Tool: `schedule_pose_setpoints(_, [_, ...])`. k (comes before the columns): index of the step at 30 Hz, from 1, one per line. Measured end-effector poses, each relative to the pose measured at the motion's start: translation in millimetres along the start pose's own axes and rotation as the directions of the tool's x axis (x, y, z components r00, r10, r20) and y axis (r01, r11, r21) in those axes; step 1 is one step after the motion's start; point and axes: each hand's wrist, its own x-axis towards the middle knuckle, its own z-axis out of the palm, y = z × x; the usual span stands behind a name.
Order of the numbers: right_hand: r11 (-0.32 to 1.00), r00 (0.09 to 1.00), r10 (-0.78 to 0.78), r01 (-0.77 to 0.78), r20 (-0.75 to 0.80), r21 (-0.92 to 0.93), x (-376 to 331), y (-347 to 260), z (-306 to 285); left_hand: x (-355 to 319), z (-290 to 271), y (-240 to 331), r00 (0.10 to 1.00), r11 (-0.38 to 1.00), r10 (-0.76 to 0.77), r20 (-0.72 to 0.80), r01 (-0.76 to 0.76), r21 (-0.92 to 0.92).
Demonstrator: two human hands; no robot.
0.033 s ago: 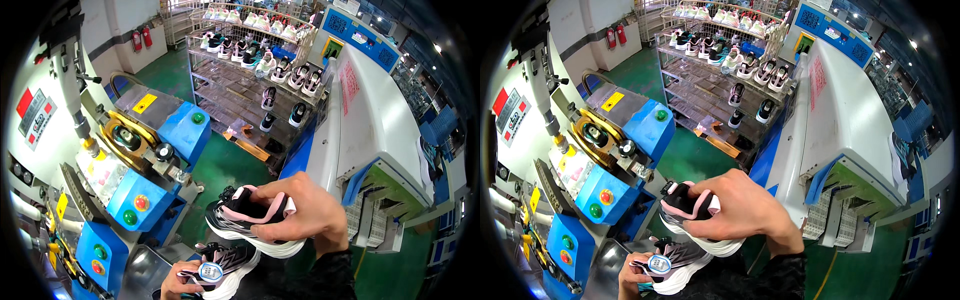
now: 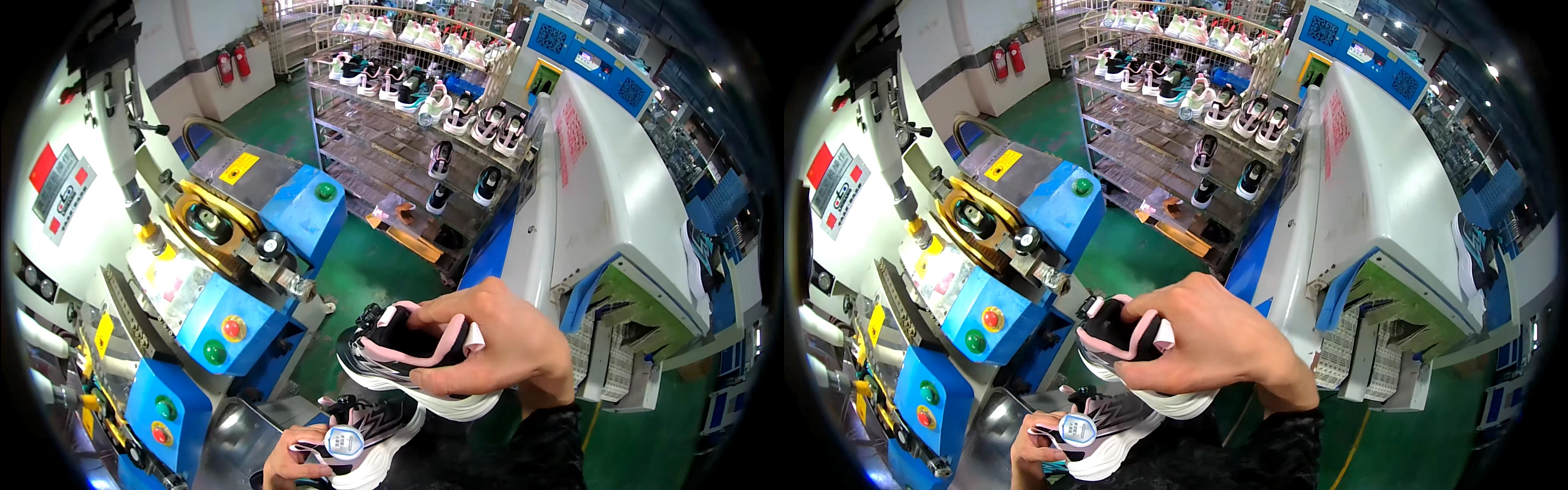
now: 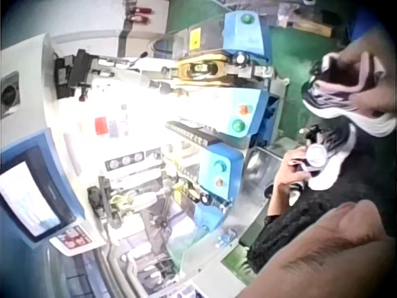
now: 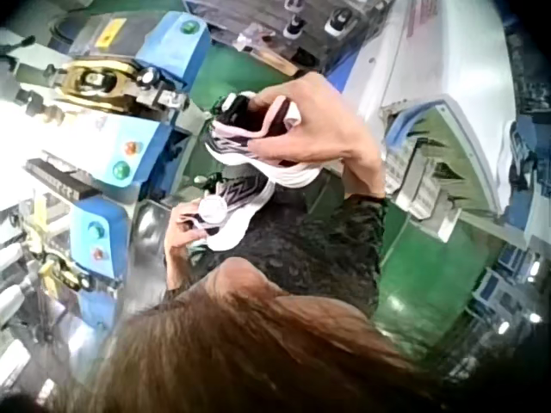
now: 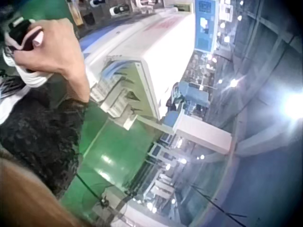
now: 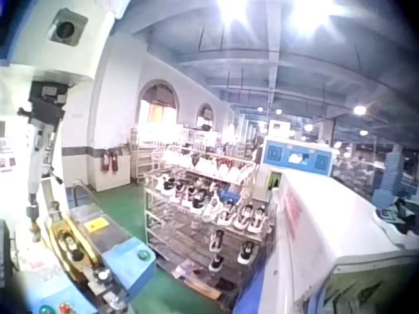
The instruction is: The person places shoes into two different specialized industrial machines, retrieves them, and then places them on a storage rack or conveyor belt.
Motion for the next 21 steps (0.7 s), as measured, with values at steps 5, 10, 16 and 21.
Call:
schedule_pose_setpoints(5, [0.998,0.994,-0.061,0.064,0.090,-0.029,-10.9,-23.2,-11.3,-2.7,10.9,-5.0,0.973,0.974,0.223,0.061,-0.225,0.030])
schedule_pose_setpoints(10, [0.999,0.997,-0.039,0.041,0.066,-0.030,-35.4,-14.5,-17.7,21.4,16.5,-6.6,0.942,0.966,0.234,0.242,-0.254,0.053])
schedule_pose_setpoints(16, [1.000,0.999,0.018,-0.019,0.051,0.010,-54.2,-4.7,-23.3,44.7,36.4,-12.0,0.968,0.985,0.173,0.182,-0.166,-0.055])
schedule_pose_setpoints(21, [0.999,0.993,0.043,-0.044,0.107,0.006,-58.7,-3.6,-23.6,41.5,31.0,-48.1,0.995,0.914,-0.103,0.017,0.101,-0.394])
